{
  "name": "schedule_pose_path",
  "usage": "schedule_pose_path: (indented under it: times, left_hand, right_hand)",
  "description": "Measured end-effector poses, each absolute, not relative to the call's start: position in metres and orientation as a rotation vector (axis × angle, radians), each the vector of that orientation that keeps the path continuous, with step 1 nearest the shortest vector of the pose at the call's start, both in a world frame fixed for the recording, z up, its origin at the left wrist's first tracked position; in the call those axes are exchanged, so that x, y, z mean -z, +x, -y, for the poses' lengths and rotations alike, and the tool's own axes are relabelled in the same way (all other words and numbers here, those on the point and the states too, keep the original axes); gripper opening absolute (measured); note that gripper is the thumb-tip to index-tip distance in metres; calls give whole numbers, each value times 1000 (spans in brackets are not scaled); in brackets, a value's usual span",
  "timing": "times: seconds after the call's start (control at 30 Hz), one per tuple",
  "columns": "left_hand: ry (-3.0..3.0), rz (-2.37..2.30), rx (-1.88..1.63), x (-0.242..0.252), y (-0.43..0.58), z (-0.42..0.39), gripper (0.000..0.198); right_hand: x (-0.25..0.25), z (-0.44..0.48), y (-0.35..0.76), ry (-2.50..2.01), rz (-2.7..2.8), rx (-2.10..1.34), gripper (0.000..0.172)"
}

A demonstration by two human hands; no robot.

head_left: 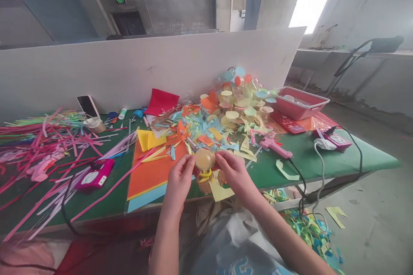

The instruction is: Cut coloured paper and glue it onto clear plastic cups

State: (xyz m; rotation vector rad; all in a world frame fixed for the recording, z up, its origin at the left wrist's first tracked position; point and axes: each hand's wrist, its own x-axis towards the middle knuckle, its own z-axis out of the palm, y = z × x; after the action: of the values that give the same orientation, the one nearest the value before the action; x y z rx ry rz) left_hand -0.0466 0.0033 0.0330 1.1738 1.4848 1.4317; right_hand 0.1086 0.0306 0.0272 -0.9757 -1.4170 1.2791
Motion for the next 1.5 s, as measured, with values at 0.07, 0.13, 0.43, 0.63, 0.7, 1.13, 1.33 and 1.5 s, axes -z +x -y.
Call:
schedule_pose_path:
  times: [0.07,0.13,0.43,0.63,0.7,1.13,1.33,1.5]
  left_hand:
    - [1158,-1564,-1465,-35,-58,-3,41]
    - [1145,-1691,-1488,-36,-73,-3,44]
    - [1244,-2243,-1374,-6,-137,-5,35]
    - [1396,-2332,-1300,5,-130,-14,25]
    - [1407,-2328,-1286,7,-126,-16,24]
    - [1478,-2361,-1291,19,-131,-14,23]
    - [1531,-2347,-1302,20,-127,-17,24]
    - [1563,-2350,-1299,19,-124,-17,24]
  right_hand:
    - [-26,-27,105,-1014,1464,-1209,37]
    - [-25,-24,103,-1033,1495,-1150,34]
    - [-32,-15,103,-1007,1575,-1155,31]
    - [-37,-13,106,-1064,1645,-1043,32]
    - [-39,-13,108,-1078,1645,-1019,32]
    - [-36,-53,162,-1274,1663,-559,26]
    - [-17,-67,184,-1479,1936,-333,25]
    - [-10,-64,180,-1619,2117,-313,26]
